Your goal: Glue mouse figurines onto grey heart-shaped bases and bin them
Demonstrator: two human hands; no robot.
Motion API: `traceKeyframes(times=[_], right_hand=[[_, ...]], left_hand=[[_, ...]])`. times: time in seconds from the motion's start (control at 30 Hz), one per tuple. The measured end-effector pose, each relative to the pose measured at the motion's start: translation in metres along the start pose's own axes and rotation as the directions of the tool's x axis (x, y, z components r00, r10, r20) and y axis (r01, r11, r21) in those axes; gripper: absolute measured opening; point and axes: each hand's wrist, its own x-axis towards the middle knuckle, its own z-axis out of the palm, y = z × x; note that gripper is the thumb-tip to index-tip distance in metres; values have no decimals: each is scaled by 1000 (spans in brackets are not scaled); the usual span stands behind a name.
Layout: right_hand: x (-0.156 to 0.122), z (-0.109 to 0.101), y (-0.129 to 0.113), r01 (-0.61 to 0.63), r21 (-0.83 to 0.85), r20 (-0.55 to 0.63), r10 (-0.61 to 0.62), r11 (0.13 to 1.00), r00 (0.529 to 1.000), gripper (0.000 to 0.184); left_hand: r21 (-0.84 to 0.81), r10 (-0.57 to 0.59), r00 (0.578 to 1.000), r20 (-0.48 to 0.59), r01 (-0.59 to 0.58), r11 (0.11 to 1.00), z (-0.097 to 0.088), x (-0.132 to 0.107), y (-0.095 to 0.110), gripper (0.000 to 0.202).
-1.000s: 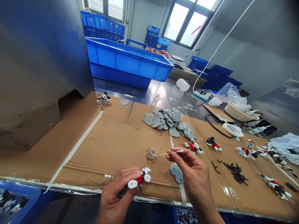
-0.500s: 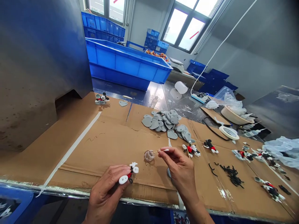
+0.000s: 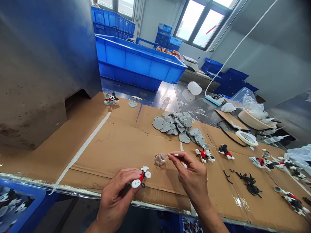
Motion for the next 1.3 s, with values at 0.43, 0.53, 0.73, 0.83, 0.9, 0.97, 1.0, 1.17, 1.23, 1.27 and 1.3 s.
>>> traceKeyframes(times=[0.43,0.53,0.73,0.83,0.9,0.97,1.0,1.17,1.23,1.27,1.3], right_hand=[[1,2,0,-116,112,3,117,987,993,11],[3,3,0,-185,207,15,185,961,983,15],[11,6,8,-299,416,16,321,859,947,26],[13,4,11,-335,481,13,375,810,927,27],[14,3,11,-347,513,13,398,785,917,27],[14,2,10,-354,535,12,412,767,911,26],[14,2,10,-356,542,12,417,761,909,26],[14,2,7,-363,554,5,434,749,901,27],[15,2,6,-364,557,0,438,747,899,27],[15,2,6,-364,557,-3,440,747,898,27],[15,2,6,-363,557,-5,440,747,898,27]], left_hand=[[-69,-85,996,-19,84,994,1,0,3,27],[-69,-116,993,-39,113,991,1,-1,3,26],[-39,-172,982,-77,169,985,2,-4,2,22],[-29,-235,970,-69,234,972,3,-4,0,22],[-44,-270,961,-65,268,962,4,-3,0,20],[-82,-308,950,-59,303,949,6,-2,1,18],[-105,-326,944,-50,320,942,7,-1,2,16],[-164,-380,925,-28,370,914,12,4,8,12],[-156,-382,924,-20,374,914,12,5,9,12],[-152,-378,926,-16,371,916,13,6,9,12],[-149,-375,927,-16,369,917,13,6,8,12]])
